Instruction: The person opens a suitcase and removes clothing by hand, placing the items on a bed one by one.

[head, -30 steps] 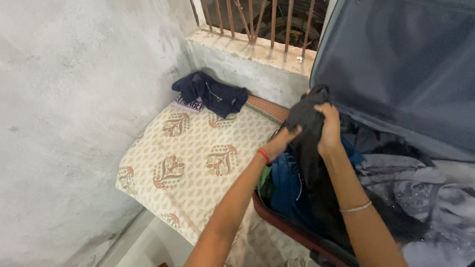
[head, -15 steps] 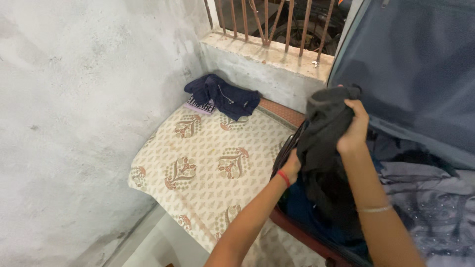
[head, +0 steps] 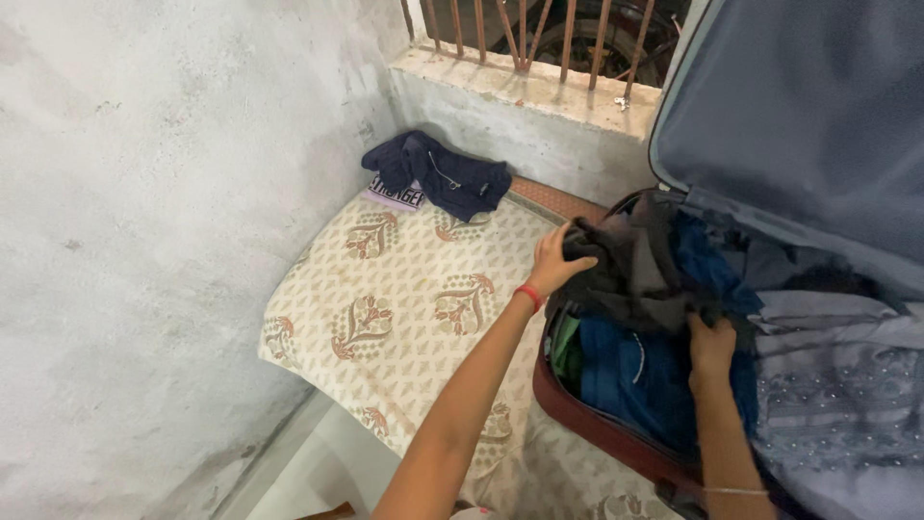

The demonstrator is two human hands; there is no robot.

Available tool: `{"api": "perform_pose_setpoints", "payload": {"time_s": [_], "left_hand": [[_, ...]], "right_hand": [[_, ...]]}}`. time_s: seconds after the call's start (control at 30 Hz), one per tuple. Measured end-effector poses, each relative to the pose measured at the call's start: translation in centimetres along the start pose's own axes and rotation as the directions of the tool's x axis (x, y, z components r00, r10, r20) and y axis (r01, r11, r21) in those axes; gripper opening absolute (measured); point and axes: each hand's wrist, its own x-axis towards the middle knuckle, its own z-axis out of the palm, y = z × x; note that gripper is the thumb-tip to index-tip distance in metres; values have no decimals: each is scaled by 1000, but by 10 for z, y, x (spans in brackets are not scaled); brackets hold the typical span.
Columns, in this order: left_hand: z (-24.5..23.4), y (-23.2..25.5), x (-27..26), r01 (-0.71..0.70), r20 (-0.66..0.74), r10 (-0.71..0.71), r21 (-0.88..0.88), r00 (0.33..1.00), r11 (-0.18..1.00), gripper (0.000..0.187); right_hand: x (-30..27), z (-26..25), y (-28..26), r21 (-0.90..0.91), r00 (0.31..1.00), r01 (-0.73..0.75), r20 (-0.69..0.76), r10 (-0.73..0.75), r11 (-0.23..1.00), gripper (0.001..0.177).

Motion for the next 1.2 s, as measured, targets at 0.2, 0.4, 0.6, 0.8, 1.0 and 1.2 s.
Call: {"api": "perform_pose_setpoints", "payload": {"time_s": [0.2,0.4,0.6,0.8,1.0,1.2], "left_hand": [[7,-1,-39,406,258,-335,-311,906,859,74],[8,26,-58,255,86,-240,-267,967,929,53],[-62,66,-39,430,274,-489,-870,828,241,52],[-159,54,-24,395,326,-482,-918,813,45,56],[-221,-64,-48,544,493,-470,-838,733,-31,41],[-273,-182,-51,392,428,-544,-900,722,-188,26]], "right_hand": [[-36,18,-15,-189,978,200,-15,-206,962,43],[-68,44,-69,122,990,110,78,-120,986,47],[-96,91,-111,604,948,-168,315,-39,779,48],[-117,190,-123,753,828,-389,538,-157,530,43],[-139,296,-107,723,783,-443,600,-164,529,39],[-163,397,-141,576,780,-408,623,-57,709,36]]}}
